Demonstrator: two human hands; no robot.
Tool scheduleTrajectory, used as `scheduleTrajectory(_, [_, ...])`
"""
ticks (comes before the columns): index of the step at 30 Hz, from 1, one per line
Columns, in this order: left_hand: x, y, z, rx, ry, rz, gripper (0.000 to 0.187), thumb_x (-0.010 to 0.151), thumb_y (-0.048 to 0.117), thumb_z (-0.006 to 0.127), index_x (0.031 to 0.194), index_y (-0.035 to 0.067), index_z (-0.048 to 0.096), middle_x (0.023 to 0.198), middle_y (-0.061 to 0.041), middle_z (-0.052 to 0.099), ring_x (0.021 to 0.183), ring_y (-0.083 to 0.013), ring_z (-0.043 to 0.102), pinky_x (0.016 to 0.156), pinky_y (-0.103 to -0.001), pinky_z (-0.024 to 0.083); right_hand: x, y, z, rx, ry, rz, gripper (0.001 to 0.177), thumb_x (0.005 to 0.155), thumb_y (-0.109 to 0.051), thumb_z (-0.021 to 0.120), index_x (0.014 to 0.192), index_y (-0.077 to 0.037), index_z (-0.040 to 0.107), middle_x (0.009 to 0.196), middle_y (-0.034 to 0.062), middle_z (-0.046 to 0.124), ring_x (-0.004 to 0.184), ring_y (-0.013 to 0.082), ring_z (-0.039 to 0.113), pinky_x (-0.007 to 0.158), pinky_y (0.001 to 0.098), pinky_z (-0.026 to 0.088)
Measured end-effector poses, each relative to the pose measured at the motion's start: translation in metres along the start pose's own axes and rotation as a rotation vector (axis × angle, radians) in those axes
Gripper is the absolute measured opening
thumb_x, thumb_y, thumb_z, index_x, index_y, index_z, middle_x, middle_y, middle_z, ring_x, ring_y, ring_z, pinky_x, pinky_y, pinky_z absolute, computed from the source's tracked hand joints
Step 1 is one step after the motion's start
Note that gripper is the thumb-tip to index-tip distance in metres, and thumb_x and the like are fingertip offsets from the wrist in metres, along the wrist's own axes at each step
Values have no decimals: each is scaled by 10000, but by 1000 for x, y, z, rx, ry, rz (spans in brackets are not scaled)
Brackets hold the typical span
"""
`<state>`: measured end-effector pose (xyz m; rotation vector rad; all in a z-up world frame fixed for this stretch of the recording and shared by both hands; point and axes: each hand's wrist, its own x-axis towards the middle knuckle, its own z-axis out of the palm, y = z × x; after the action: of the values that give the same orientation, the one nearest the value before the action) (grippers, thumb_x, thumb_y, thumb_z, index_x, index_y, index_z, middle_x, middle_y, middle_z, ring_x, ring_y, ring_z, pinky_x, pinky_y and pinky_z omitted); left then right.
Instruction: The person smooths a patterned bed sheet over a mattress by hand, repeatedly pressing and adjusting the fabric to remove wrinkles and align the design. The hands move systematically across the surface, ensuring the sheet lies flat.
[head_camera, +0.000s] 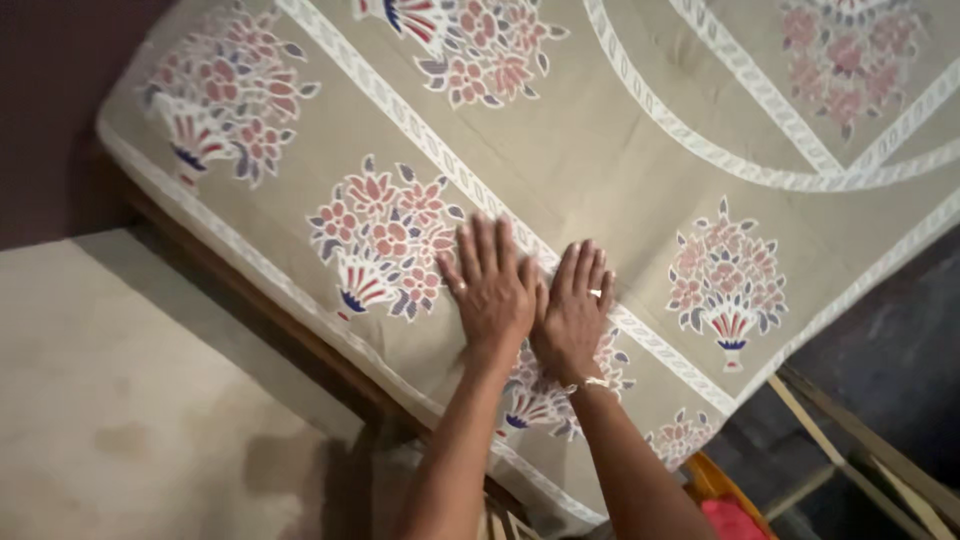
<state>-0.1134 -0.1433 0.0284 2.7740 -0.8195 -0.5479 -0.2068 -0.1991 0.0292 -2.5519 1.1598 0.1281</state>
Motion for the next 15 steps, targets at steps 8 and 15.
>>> scheduleTrajectory(8, [9, 8, 24, 118, -28, 15, 687, 1027, 505, 364, 1624, 179, 268, 1707, -127, 180, 1559, -362, 145, 1201, -666, 42, 1, 17, 10, -6, 27, -70, 693, 1057, -376, 393, 1577, 73, 302, 1665, 289, 257, 1571, 409, 180, 1255, 550, 69])
scheduleTrajectory(15, [-44, 20, 34, 153, 74, 201, 710, 1018, 550, 438, 1599, 149, 370, 1682, -131, 276, 1544, -349, 234, 1197, -687, 118, -56, 55, -14, 7, 53, 140, 724, 1024, -434, 441, 1536, 70, 348, 1625, 296, 303, 1554, 425, 198, 1252, 576, 51])
